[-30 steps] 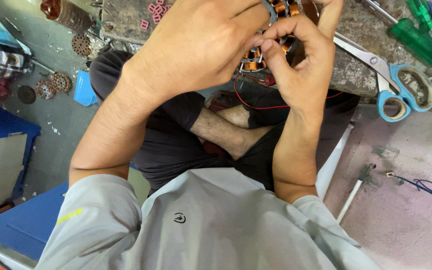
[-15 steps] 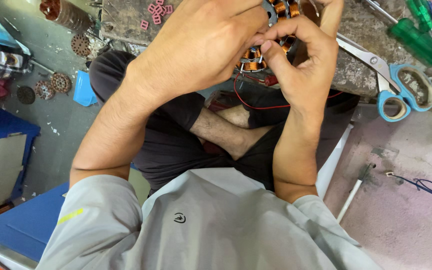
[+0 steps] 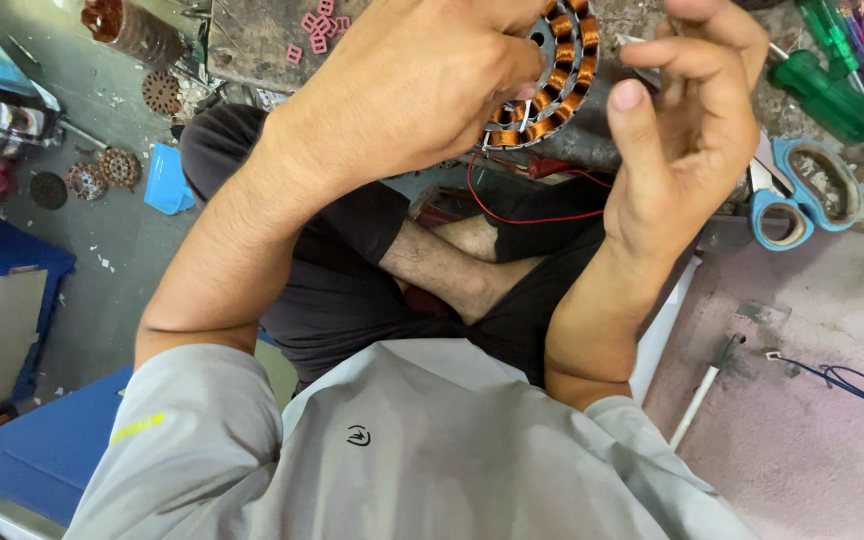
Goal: The person connects colored wires to a stator core by hand, twisting wire ends together and securing them with small red plastic clips.
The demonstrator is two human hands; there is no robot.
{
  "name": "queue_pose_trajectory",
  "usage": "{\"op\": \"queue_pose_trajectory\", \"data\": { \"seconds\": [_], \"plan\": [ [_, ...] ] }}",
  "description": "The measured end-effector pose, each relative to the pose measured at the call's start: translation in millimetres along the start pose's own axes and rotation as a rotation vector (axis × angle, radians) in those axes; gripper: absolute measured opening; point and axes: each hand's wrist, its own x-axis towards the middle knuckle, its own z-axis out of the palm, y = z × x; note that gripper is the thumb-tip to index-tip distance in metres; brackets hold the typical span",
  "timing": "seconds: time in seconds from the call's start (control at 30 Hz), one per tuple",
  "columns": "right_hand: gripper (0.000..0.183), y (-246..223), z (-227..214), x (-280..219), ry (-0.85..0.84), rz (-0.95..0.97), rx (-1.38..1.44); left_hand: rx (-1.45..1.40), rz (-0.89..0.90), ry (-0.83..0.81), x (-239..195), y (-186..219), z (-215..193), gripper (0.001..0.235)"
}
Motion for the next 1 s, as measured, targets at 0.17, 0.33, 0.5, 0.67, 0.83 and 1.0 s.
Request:
{"op": "queue_pose_trajectory", "data": {
  "seconds": [0.17, 0.33, 0.5, 0.67, 0.83, 1.0],
  "plan": [
    [0.013, -9.4, 2.8, -9.2, -0.098, -0.058, -0.160, -0.021, -0.011, 0.090, -10.5, 4.7, -8.9, 0.022],
    [0.012, -28.8, 9.7, -11.4, -0.227, -0.150, -0.466, -0.068, -0.039, 0.057, -24.5, 2.4, -11.0, 0.025],
    [0.019, -35.1, 24.6, -9.5, -0.230, -0.191, -0.649, 0.003, -0.040, 0.084, -31.4, -5.8, -2.5, 0.020],
    [0.017, -29.9, 31.2, -10.1, -0.213, -0.195, -0.636, -0.016, -0.039, 0.097, -31.1, -4.3, -5.9, 0.010],
    [0.014, -20.4, 32.1, -9.7, -0.192, -0.206, -0.619, -0.060, -0.031, 0.071, -28.7, -3.2, -14.9, 0.012],
    [0.013, -11.6, 38.2, -8.9, -0.182, -0.179, -0.525, -0.115, -0.049, 0.068, -34.8, -3.2, -19.0, 0.014]
  ]
}}
